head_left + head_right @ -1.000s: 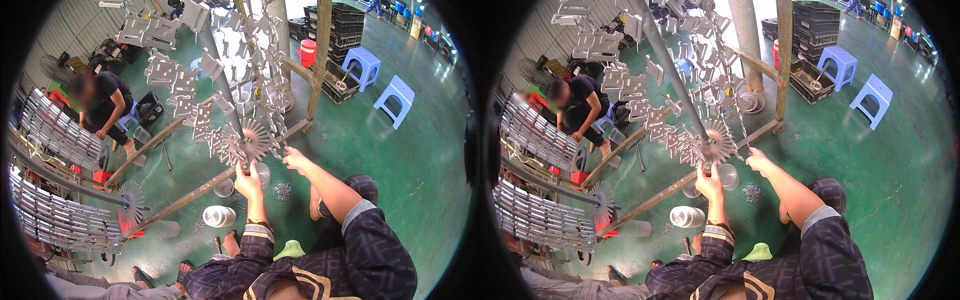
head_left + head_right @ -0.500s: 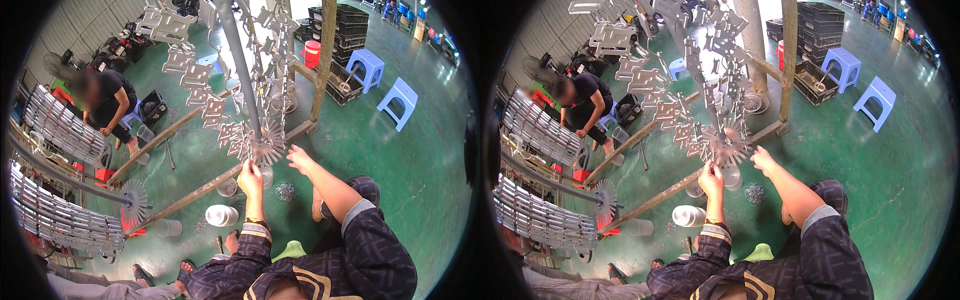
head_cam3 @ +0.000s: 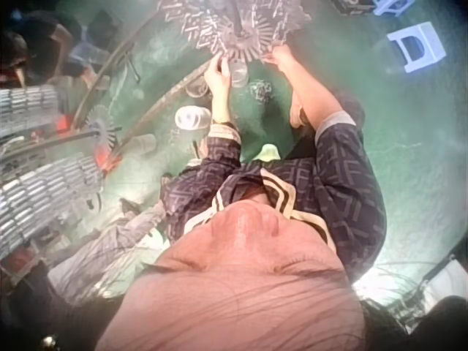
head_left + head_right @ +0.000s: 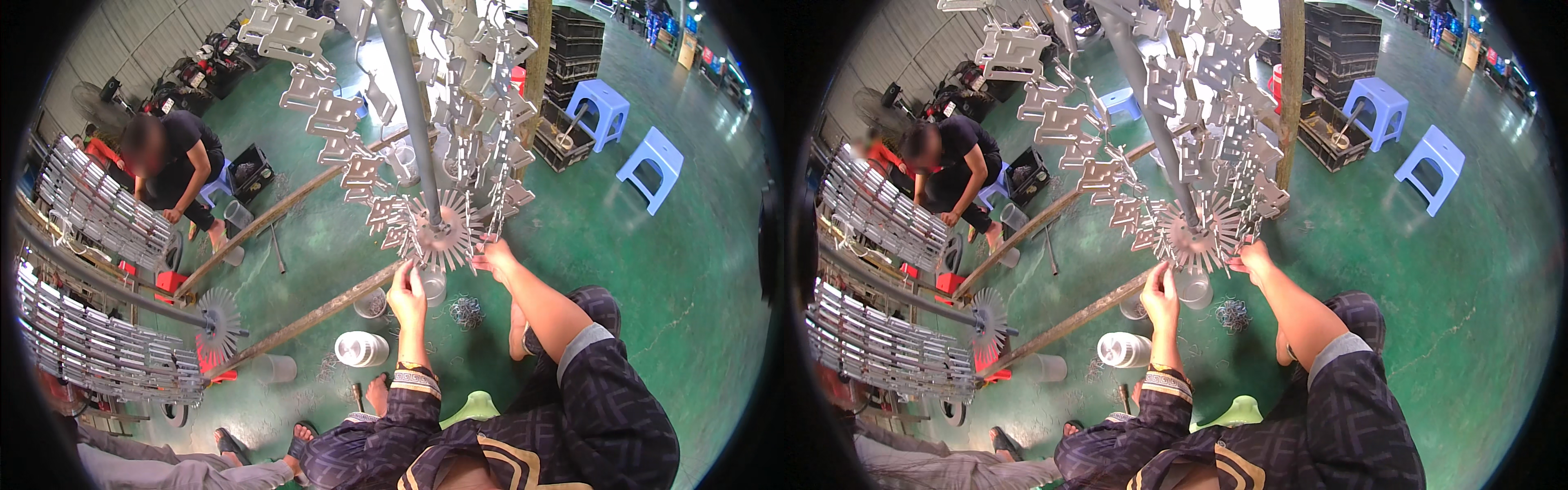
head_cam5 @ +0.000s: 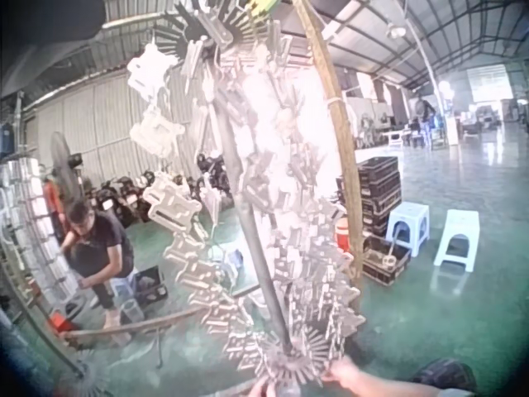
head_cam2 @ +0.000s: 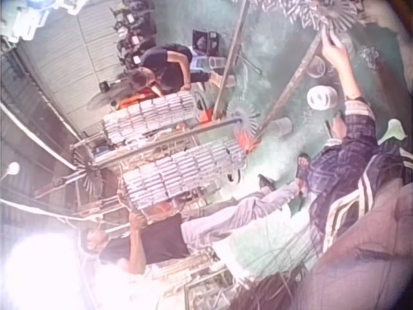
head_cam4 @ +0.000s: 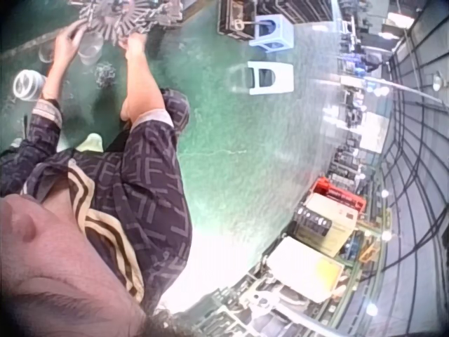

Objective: The person sits on the floor and repeatedly picks up small metal components and wire ties, then attaches the components to a vertical metal rack using the ties. The person works one at a time, securing each piece to the rack structure.

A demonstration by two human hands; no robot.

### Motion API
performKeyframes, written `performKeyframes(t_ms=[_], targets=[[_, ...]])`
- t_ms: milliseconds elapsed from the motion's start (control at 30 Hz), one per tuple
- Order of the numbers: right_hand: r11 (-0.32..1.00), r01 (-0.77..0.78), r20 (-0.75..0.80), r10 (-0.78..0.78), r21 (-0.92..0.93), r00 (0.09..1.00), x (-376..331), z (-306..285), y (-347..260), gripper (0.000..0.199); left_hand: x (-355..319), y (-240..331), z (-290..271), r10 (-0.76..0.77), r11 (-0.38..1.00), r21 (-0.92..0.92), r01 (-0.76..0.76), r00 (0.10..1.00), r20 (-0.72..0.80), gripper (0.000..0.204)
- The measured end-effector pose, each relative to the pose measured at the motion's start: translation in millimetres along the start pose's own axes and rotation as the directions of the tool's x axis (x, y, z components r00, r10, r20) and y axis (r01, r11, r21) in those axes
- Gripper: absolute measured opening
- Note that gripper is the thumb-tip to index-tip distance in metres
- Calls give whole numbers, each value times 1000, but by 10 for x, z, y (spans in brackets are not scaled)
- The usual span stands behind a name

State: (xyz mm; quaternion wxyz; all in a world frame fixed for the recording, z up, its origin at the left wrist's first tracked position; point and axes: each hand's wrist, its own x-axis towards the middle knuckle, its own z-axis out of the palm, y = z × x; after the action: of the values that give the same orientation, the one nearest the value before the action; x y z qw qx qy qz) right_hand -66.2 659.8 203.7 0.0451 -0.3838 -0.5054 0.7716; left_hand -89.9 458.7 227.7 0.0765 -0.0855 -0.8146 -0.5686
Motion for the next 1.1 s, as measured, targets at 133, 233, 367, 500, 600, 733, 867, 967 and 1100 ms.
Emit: performKeyframes(t_ms=[133, 233, 367, 500, 600, 733, 867, 967, 1100], targets=[[1000, 13, 35, -12, -25, 999, 56, -29, 65, 26, -172, -438, 117, -182, 969, -188, 159, 977, -113, 36], [998, 15, 82, -10, -66, 997, 99, 44, 84, 26, -200, -758, 210, -184, 927, -346, 146, 980, -80, 39], [995, 0, 81, 8, -99, 997, -20, 19, 52, 29, -203, -700, 205, -215, 929, -309, 206, 977, 3, 44], [992, 29, 83, -19, -123, 996, -33, -17, 66, 34, -190, -617, 142, -154, 966, -206, 156, 988, 29, 48], [988, 21, 91, -7, -151, 996, -40, -53, 50, 35, -154, -574, 117, -140, 979, -140, 147, 988, 58, 53], [989, 20, 68, -10, -145, 998, -34, -59, 80, 36, -118, -588, 102, -174, 968, -170, 187, 981, 85, 56], [987, 22, 57, -13, -160, 998, -27, -59, 95, 33, -53, -495, 7, -144, 986, -75, 150, 986, 78, 45], [986, 15, 52, -6, -166, 999, -105, 16, 102, 31, 131, -337, -264, -102, 994, -53, 94, 977, -184, 22], [976, 23, 0, -24, -216, 1000, -43, -70, 116, 29, 680, 1158, -753, 278, 870, -227, -437, 816, -507, 27]])
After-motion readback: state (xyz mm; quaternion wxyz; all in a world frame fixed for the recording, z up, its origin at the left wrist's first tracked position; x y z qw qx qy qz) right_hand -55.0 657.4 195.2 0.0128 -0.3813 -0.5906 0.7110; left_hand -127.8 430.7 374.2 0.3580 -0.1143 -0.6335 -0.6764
